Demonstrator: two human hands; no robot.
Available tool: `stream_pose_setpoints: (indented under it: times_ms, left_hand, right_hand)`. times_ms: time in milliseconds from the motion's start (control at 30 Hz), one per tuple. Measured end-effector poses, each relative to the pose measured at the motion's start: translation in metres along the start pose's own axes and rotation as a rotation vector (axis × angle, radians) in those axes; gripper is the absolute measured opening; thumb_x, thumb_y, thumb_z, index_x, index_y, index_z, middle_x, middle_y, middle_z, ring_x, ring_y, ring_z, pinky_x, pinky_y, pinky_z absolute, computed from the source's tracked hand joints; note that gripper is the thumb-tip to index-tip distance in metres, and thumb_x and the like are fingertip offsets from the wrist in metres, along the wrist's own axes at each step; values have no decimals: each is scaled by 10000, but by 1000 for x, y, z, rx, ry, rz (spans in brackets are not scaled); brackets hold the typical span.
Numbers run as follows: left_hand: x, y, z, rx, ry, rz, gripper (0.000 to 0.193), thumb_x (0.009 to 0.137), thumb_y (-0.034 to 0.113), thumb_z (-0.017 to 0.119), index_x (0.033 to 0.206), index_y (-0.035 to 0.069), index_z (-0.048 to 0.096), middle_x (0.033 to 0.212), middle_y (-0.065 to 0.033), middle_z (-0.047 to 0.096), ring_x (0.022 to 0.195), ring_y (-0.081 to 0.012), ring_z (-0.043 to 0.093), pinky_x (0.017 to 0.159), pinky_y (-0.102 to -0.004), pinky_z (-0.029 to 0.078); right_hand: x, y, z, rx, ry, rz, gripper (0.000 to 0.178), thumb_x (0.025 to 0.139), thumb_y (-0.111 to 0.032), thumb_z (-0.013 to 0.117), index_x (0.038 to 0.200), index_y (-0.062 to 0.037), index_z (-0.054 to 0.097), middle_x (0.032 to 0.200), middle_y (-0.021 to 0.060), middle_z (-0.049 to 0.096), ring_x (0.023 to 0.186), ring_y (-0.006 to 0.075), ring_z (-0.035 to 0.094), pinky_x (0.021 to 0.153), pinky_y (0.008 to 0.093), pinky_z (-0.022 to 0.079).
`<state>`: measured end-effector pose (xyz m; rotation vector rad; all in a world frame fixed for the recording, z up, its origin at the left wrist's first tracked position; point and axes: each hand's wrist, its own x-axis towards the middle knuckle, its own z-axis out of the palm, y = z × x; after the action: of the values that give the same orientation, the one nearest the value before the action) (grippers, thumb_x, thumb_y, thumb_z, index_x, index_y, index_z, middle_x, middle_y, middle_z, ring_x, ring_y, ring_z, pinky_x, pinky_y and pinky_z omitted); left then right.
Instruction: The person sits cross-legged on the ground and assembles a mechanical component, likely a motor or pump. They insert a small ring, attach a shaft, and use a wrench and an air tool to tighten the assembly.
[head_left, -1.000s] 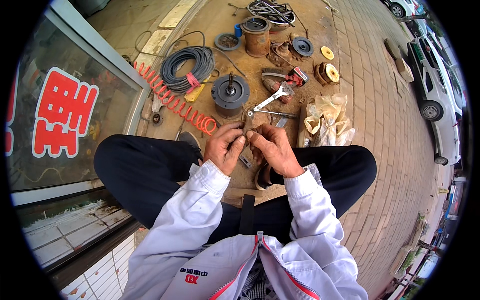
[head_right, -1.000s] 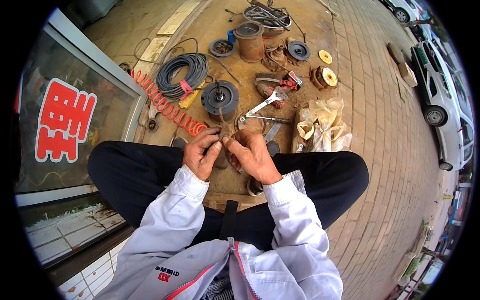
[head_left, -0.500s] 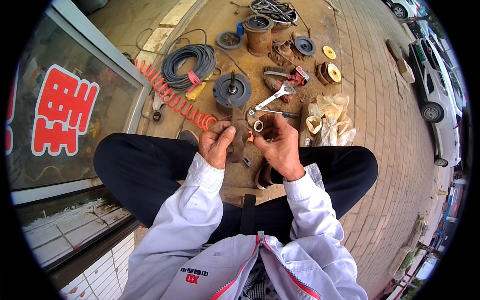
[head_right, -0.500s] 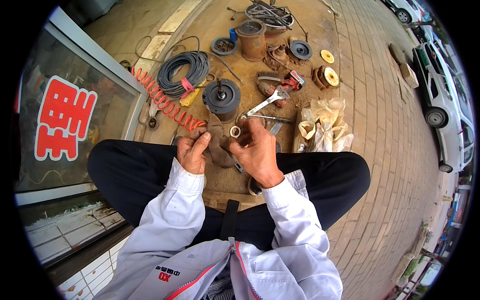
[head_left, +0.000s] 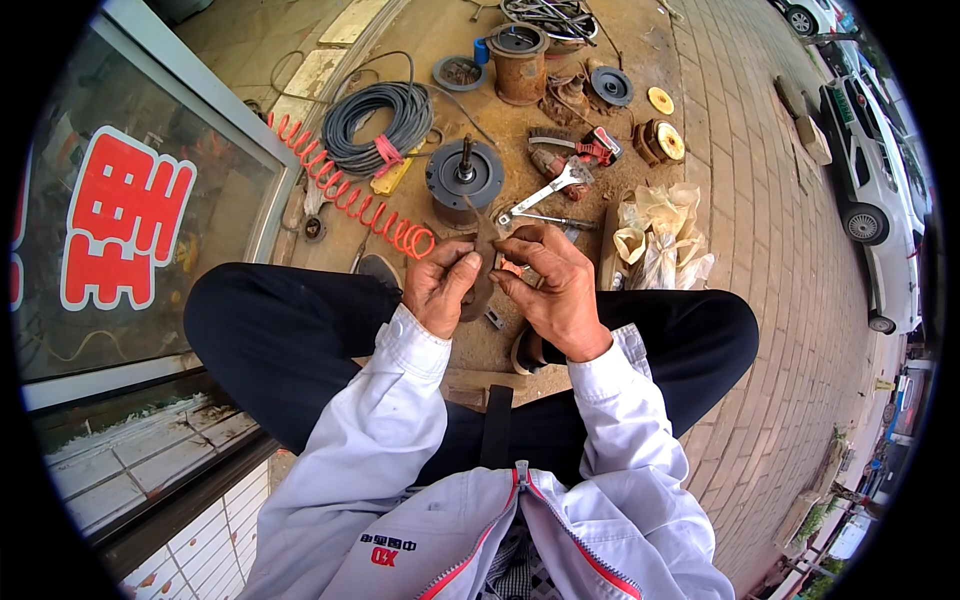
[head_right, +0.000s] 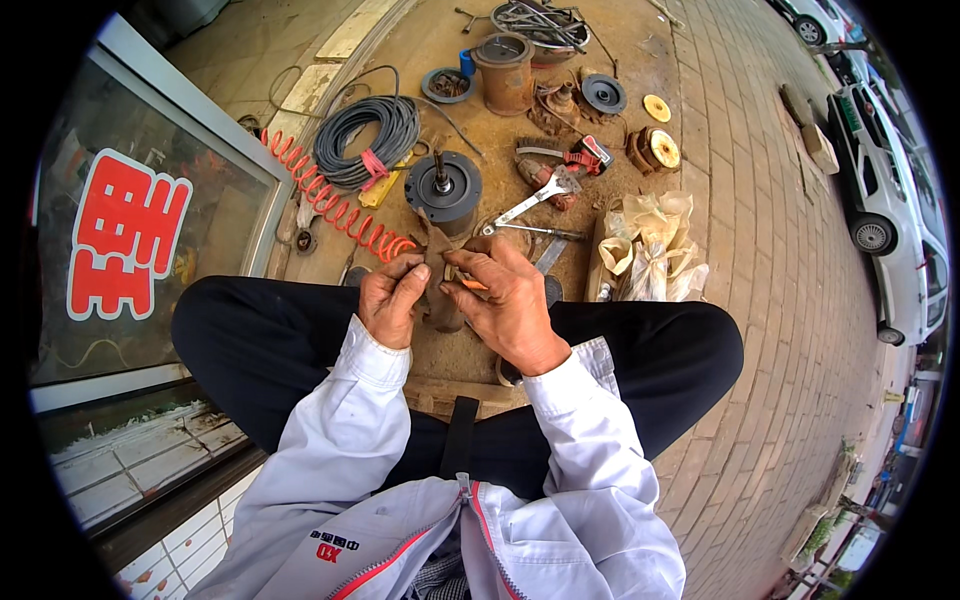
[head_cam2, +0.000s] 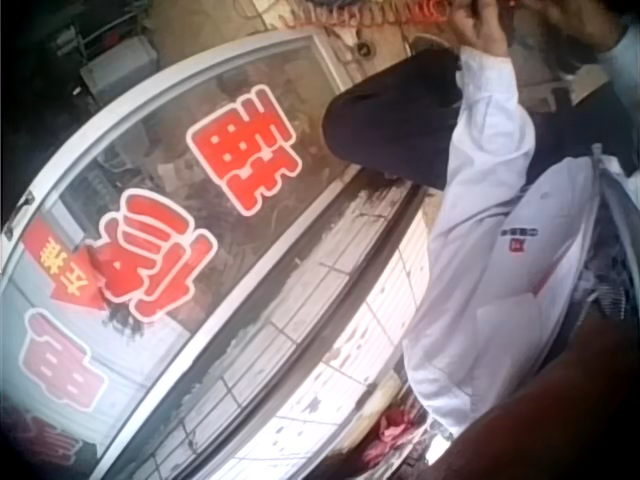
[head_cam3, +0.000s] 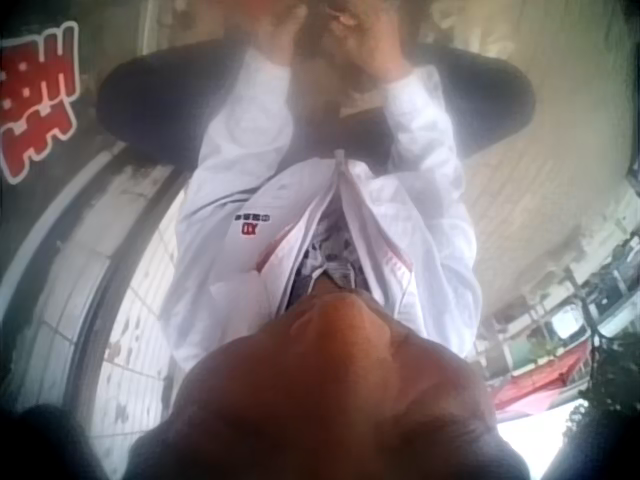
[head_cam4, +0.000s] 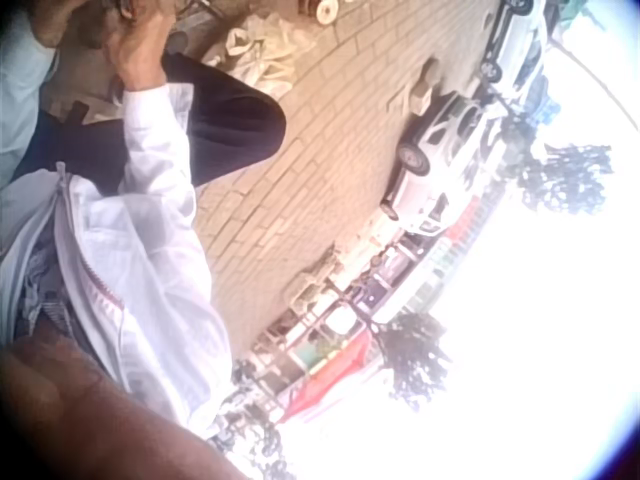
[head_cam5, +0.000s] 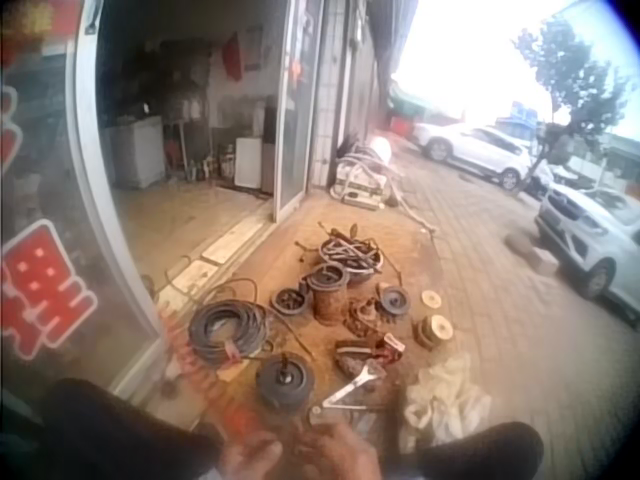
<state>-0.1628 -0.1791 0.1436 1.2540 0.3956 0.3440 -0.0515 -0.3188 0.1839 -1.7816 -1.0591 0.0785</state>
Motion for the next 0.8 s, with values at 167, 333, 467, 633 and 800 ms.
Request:
stream_pose_setpoints:
  times_ms: [167,333,467,633,800]
  left_hand:
    - [0,-3,2,15,15,92,158,970,117,626,1039,-20,669,864,12,621,776,-51,543,699,-216,447]
    - [3,2,8,38,-26,149,181,971,114,630,1066,-32,678,1003,-53,664,900,-98,605,808,-245,482]
    - [4,3,6,145,-43,176,207,972,112,627,1100,-43,680,1136,-112,668,1010,-144,630,879,-271,493]
    - [3,-16,9,153,8,314,247,901,119,734,1090,-36,700,1021,-66,689,884,-114,623,783,-259,494]
    - [1,-15,15,113,11,270,244,850,82,771,1045,-42,693,1017,-82,682,892,-123,620,774,-260,495]
  right_hand:
    - [1,-1,1,64,-25,71,309,750,-57,821,1026,19,704,890,119,666,753,231,686,658,313,556]
    - [-5,8,7,234,44,258,265,760,-106,841,940,24,697,801,97,680,689,169,671,613,295,541]
    - [-11,17,8,445,85,422,261,822,-156,825,891,50,679,689,72,675,640,86,611,558,268,503]
    - [-5,-1,3,688,5,724,356,944,-284,704,794,34,645,641,51,619,530,91,577,448,241,446]
    - [-10,4,4,645,-95,732,474,997,-375,605,771,41,640,596,35,572,496,95,551,425,258,418]
